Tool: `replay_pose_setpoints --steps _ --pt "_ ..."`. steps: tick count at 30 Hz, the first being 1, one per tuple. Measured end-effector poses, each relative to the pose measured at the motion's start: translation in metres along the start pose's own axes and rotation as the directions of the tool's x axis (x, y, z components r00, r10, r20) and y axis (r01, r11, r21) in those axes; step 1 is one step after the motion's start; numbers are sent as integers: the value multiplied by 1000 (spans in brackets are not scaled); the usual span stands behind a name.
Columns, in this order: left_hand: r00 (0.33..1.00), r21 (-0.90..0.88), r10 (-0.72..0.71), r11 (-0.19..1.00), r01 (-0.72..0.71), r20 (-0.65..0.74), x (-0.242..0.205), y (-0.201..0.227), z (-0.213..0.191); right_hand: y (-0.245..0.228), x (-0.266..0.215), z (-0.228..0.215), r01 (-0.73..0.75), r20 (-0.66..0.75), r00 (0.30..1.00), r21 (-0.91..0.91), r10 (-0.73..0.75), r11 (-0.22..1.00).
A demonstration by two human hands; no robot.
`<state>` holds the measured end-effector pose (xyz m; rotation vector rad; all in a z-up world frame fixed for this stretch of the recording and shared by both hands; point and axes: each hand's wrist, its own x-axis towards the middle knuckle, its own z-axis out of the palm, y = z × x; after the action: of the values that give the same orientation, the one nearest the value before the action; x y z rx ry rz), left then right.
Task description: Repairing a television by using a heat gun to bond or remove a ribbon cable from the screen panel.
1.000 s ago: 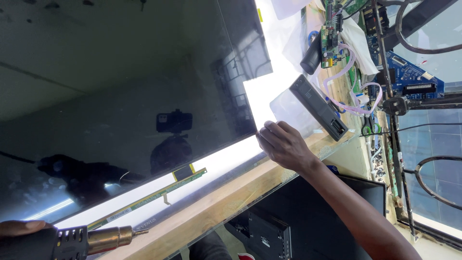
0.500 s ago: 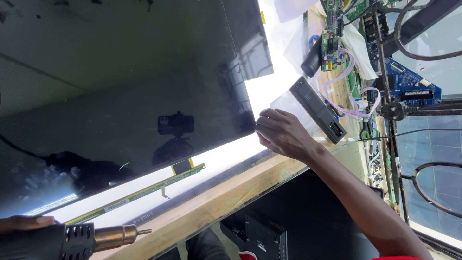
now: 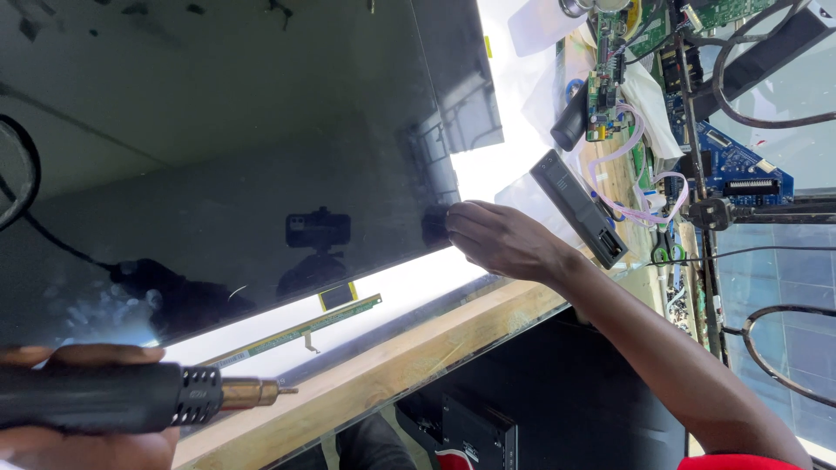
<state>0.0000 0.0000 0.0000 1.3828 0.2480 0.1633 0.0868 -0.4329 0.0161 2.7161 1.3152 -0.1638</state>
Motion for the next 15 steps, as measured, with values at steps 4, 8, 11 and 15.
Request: replay_pose_setpoints --steps 4,8,11,15 --pt "999 -74 27 997 -26 20 69 -14 41 2 10 -16 -57 -47 996 299 74 953" --pt "982 -225 23 974 20 187 86 -30 42 0 14 -20 -118 -89 980 458 177 881" --pt "974 -287 100 957 -39 201 97 -40 48 0 17 -26 -147 -106 960 589 257 795" --pt "965 -316 207 937 -147 163 112 -50 53 -7 22 -38 -167 -63 953 705 296 689"
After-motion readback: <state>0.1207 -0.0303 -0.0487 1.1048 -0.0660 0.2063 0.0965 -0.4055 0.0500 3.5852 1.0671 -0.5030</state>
